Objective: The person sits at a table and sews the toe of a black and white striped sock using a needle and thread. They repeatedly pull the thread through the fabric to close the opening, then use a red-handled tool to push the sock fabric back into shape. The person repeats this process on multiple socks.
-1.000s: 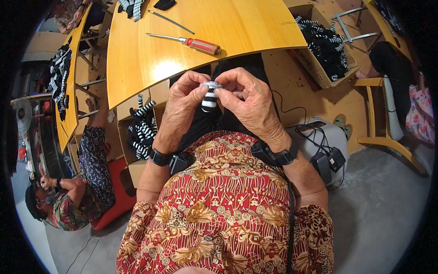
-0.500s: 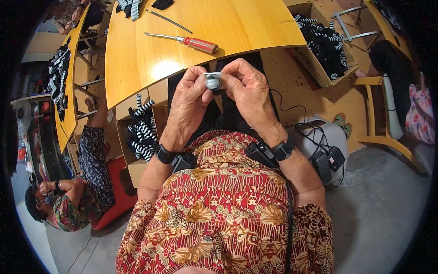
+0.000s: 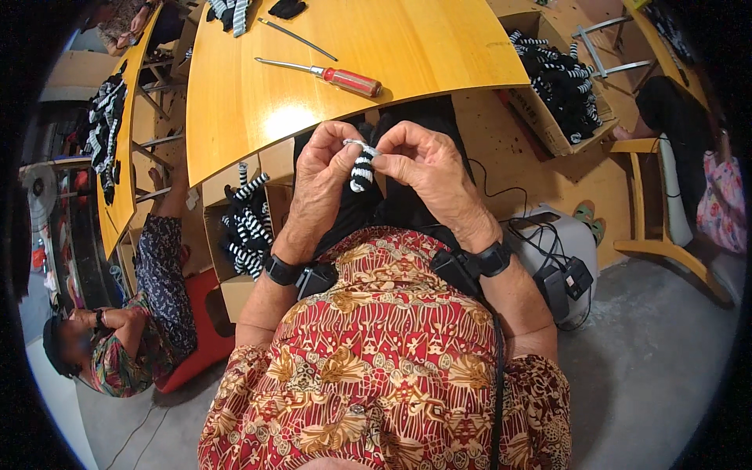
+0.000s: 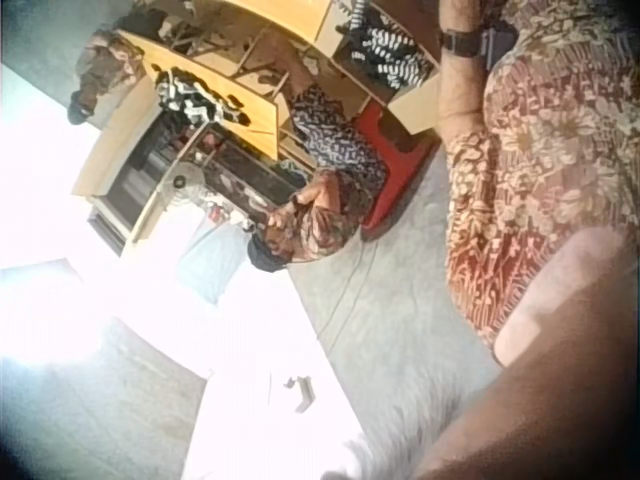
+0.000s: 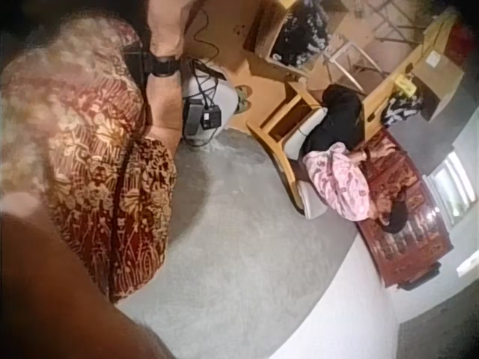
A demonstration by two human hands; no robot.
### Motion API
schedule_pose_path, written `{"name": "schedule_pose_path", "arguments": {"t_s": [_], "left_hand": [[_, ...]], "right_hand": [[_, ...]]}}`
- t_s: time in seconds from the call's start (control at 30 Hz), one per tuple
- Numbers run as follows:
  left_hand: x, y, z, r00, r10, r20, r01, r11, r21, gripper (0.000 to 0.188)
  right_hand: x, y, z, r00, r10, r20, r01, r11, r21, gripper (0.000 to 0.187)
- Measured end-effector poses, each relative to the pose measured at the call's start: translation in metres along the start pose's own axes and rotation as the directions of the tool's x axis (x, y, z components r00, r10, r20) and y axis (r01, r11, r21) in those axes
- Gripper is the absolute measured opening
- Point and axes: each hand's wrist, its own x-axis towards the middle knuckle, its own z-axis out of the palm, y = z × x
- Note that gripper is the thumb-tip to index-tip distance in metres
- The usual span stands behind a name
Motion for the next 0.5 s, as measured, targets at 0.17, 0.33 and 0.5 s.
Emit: {"name": "schedule_pose_path", "arguments": {"t_s": [0.17, 0.33, 0.5], "left_hand": [[-0.002, 0.004, 0.003, 0.985, -0.170, 0.020, 0.171, 0.969, -0.177, 0.021], [0.000, -0.010, -0.006, 0.988, -0.153, 0.000, 0.150, 0.970, -0.190, 0.014], [0.003, -0.006, 0.009, 0.979, 0.169, -0.118, -0.143, 0.970, 0.198, 0.007]], "right_hand": [[0.000, -0.007, 0.010, 0.963, -0.207, -0.173, 0.180, 0.970, -0.161, 0.006], [-0.002, -0.007, 0.013, 0.968, -0.171, -0.184, 0.140, 0.976, -0.169, 0.008], [-0.004, -0.013, 0.020, 0.979, -0.124, -0.160, 0.104, 0.986, -0.130, 0.010]]}}
